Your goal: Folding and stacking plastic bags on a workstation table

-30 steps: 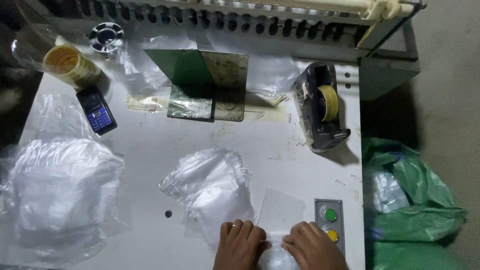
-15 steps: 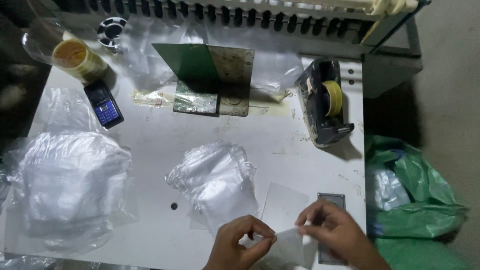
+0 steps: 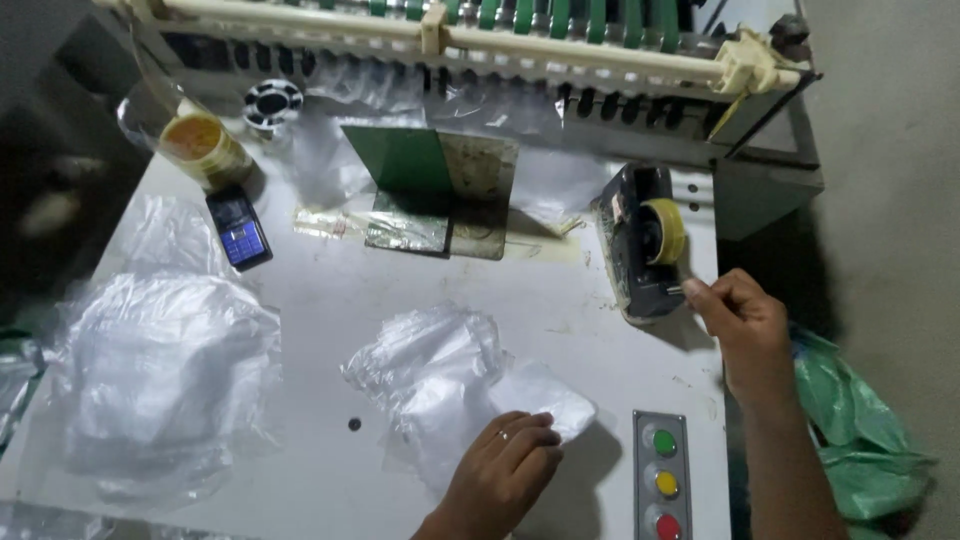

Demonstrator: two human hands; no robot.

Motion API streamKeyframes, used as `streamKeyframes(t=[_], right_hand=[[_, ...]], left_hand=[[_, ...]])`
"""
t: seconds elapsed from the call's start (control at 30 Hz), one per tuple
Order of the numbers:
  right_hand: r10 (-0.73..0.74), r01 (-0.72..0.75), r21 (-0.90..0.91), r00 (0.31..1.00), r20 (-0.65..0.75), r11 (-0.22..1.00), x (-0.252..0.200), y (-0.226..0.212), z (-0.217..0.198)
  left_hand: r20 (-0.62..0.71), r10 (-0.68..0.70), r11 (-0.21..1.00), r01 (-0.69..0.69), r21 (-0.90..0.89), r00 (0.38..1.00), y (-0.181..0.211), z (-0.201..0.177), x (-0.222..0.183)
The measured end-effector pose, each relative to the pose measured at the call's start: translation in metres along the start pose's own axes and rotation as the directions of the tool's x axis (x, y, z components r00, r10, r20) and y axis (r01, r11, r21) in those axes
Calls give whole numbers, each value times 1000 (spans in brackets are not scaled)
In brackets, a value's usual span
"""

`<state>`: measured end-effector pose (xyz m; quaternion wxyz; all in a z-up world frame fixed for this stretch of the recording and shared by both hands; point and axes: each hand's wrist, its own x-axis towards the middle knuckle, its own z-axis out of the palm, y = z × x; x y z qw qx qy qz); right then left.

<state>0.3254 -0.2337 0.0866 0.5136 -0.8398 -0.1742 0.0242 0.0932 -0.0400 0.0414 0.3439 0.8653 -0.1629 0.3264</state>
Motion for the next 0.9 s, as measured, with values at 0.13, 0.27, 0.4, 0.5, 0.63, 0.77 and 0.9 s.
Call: streamKeyframes(t=[0.13,0.27,0.4,0.5,0.63,0.77,0.9], right_hand=[[-76,22,-368,988,-134,930,-25,78,14],[-13,-27,-259,988,-152,966,-66,16,26],[228,-226,104,974,-3,969,-118,-12,40],[296,-317,74,932,208,946,-128,-7,57],[528,-605,137,767,363,784,-135,-3,51],[218,-168,-246,957,193,955,-128,-40,51],[393,-380,-101,896,206,919,-131,-10,37]], left_hand=[[-13,-5,1000,5,-9,1000,3,2,-4],[18,-10,1000,10,-6,1000,-4,4,1],[40,59,996,-61,61,997,-8,12,-7],[50,86,984,-92,151,995,-9,12,1],[-6,-16,987,17,160,1000,-3,16,1],[-91,-180,978,169,-121,979,18,10,15],[100,-665,545,572,-613,740,18,-1,25]])
